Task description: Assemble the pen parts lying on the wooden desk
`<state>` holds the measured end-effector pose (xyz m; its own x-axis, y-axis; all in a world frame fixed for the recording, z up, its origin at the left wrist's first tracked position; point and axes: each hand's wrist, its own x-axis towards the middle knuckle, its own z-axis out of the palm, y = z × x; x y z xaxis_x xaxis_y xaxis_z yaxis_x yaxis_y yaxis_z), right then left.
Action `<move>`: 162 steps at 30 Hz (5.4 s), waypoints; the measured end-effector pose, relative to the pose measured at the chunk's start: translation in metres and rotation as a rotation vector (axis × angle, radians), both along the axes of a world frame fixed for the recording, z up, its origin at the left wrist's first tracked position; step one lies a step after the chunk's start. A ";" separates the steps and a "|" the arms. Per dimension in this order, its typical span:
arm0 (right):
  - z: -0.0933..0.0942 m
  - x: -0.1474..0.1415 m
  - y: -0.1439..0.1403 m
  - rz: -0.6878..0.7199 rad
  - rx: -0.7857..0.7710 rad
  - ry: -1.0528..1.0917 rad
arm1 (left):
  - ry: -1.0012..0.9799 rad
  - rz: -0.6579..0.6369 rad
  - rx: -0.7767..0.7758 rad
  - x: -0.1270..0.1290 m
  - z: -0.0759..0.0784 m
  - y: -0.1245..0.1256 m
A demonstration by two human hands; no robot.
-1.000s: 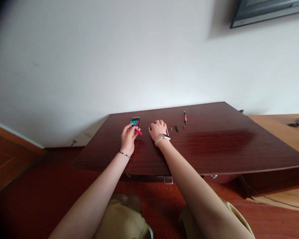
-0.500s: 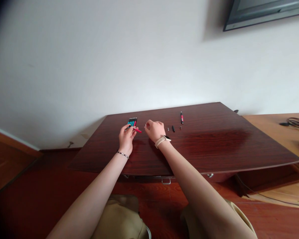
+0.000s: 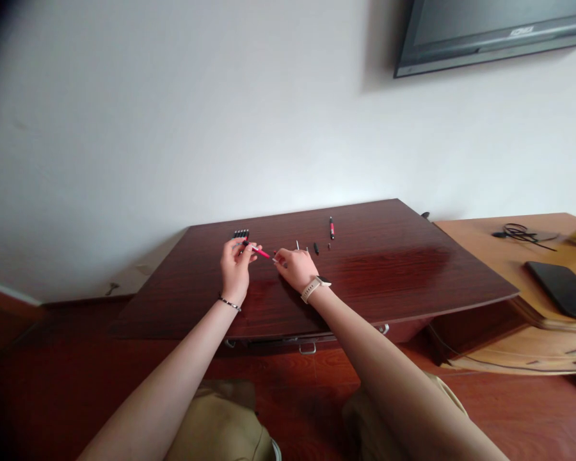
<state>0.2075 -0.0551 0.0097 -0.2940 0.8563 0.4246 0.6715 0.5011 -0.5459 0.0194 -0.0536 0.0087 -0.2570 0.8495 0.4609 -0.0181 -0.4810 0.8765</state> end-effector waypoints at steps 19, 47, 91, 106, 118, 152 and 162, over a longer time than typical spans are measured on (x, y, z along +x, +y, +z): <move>0.010 0.020 -0.005 -0.048 0.006 -0.042 | 0.270 -0.011 0.137 0.023 0.001 -0.008; 0.012 0.021 -0.009 -0.114 0.012 0.082 | 0.418 0.010 0.111 0.016 -0.003 -0.007; 0.024 0.024 0.004 0.076 -0.223 1.145 | 0.747 -0.204 0.085 0.032 -0.006 -0.020; 0.028 0.024 0.011 0.190 -0.455 1.618 | 0.937 -0.216 0.076 0.035 -0.005 -0.023; 0.026 0.057 0.003 -0.081 0.218 0.556 | 0.992 -0.214 0.105 0.034 -0.001 -0.025; 0.002 0.071 0.008 -0.116 0.471 0.336 | 1.044 -0.210 0.081 0.035 0.002 -0.028; -0.012 0.074 0.013 -0.175 0.422 0.408 | 1.022 -0.150 0.066 0.033 0.001 -0.025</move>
